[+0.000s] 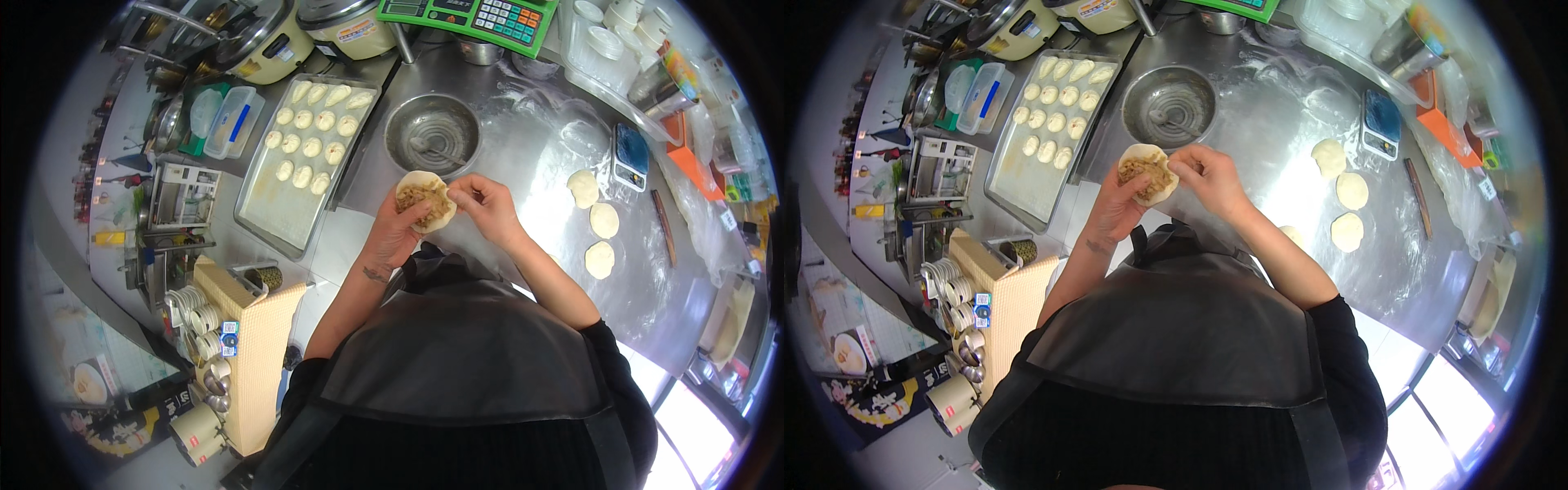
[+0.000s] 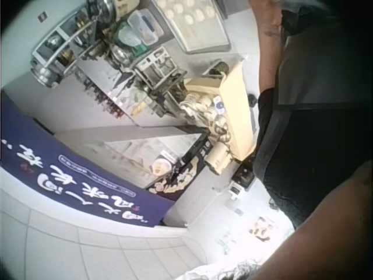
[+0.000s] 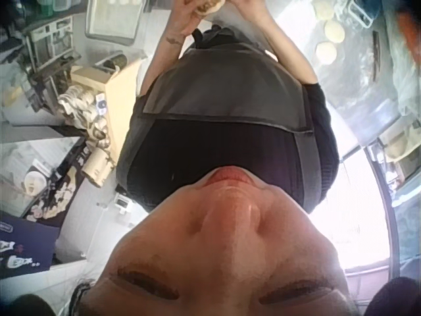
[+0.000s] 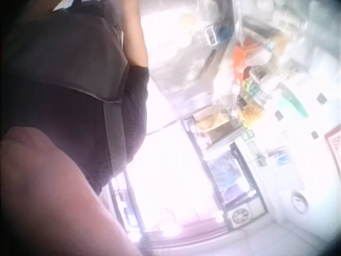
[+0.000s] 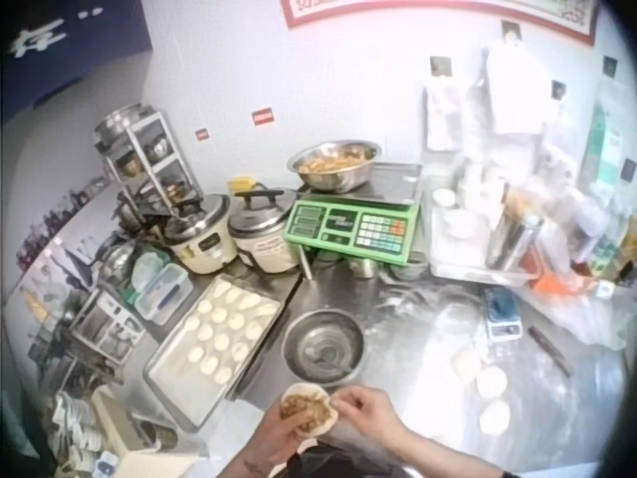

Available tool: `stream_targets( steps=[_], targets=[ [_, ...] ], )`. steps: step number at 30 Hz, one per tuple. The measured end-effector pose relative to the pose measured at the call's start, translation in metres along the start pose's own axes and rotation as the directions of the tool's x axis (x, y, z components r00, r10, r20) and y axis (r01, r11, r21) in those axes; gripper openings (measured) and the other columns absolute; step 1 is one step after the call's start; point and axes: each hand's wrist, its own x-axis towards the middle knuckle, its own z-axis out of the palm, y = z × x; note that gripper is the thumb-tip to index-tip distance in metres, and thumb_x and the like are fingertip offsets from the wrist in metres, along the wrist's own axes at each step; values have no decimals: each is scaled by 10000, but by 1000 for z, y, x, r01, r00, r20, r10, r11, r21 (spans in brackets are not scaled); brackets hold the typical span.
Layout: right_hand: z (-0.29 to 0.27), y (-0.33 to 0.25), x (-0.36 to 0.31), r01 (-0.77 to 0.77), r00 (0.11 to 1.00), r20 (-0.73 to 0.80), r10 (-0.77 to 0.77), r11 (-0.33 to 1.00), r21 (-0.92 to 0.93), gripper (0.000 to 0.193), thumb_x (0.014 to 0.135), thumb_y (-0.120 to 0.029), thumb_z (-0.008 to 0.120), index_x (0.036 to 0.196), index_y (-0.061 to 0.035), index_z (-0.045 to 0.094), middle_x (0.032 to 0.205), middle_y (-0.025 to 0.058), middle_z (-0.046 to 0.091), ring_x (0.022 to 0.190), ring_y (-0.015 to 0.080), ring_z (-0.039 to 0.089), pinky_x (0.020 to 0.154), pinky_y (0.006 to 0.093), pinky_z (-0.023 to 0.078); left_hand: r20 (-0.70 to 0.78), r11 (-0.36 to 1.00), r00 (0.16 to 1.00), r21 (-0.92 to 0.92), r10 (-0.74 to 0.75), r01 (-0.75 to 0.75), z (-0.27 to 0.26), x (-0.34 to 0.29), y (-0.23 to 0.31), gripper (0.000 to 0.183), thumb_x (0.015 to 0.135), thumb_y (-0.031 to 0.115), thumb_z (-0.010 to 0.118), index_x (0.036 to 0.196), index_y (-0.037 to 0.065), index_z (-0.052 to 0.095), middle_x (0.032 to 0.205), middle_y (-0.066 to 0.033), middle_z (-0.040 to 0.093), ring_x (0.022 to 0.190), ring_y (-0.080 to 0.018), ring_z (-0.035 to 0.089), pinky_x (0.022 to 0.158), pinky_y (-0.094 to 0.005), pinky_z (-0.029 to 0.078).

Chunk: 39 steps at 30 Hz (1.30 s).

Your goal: The person fills round dough pieces with a crumbly filling from a metal bowl, pleats the edges to seal them, and places the finished buns on a perforated tray. The process is repeated for multiple buns.

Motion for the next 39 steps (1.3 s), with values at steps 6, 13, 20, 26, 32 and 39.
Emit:
stream_targets(
  steps=[6, 13, 20, 26, 32, 39],
  targets=[
    [1, -5, 5, -24, 1000, 17, 22, 991, 132, 152, 950, -121, 658, 1010, 18, 661, 893, 33, 687, 753, 79, 613, 701, 244, 510, 64, 998, 998, 55, -16, 12, 0, 6, 9, 432, 905, 32, 664, 1291, 37, 471, 1215, -82, 586, 1130, -184, 603, 935, -354, 539],
    [10, -17, 12, 175, 981, -20, -191, 930, -325, 155, 926, -110, 684, 1012, 17, 663, 840, 25, 662, 762, 82, 594, 688, 247, 498, 80, 992, 995, 116, -57, 47, -12, 18, 19, 402, 914, 29, 649, 1277, 23, 477, 1196, -80, 590, 1085, -174, 618, 907, -338, 545],
    [25, -17, 46, 9, 998, 59, -4, 996, -85, 128, 902, -72, 692, 1018, -19, 684, 798, 43, 641, 732, 99, 588, 680, 254, 502, 83, 975, 987, 186, -141, 123, -37, 26, 45, 378, 940, 44, 617, 1289, 22, 475, 1170, -90, 606, 1076, -197, 634, 873, -378, 572],
    [47, -25, 67, 217, 975, 127, -181, 898, -382, 136, 912, -71, 683, 1014, 18, 678, 839, 78, 676, 747, 123, 650, 686, 271, 530, 84, 966, 980, 205, -179, 158, -61, 31, 67, 358, 956, 69, 606, 1286, 34, 475, 1174, -99, 606, 1049, -218, 653, 796, -432, 609],
    [62, -31, 96, 22, 987, 159, 24, 959, -282, 110, 899, -73, 692, 964, 15, 693, 858, 86, 679, 768, 152, 675, 697, 291, 546, 83, 964, 974, 179, -211, 194, -79, 33, 85, 328, 1009, 173, 547, 1299, 36, 479, 1174, -94, 611, 1046, -221, 659, 781, -443, 614],
    [73, -30, 119, 348, 925, 327, -193, 774, -529, 140, 905, -78, 688, 1013, 11, 688, 860, 77, 642, 777, 172, 627, 706, 304, 516, 17, 954, 961, 130, -275, 271, -95, 42, 98, 294, 1029, 202, 508, 1265, 27, 507, 1133, -100, 616, 996, -198, 667, 749, -424, 623]
  ],
)
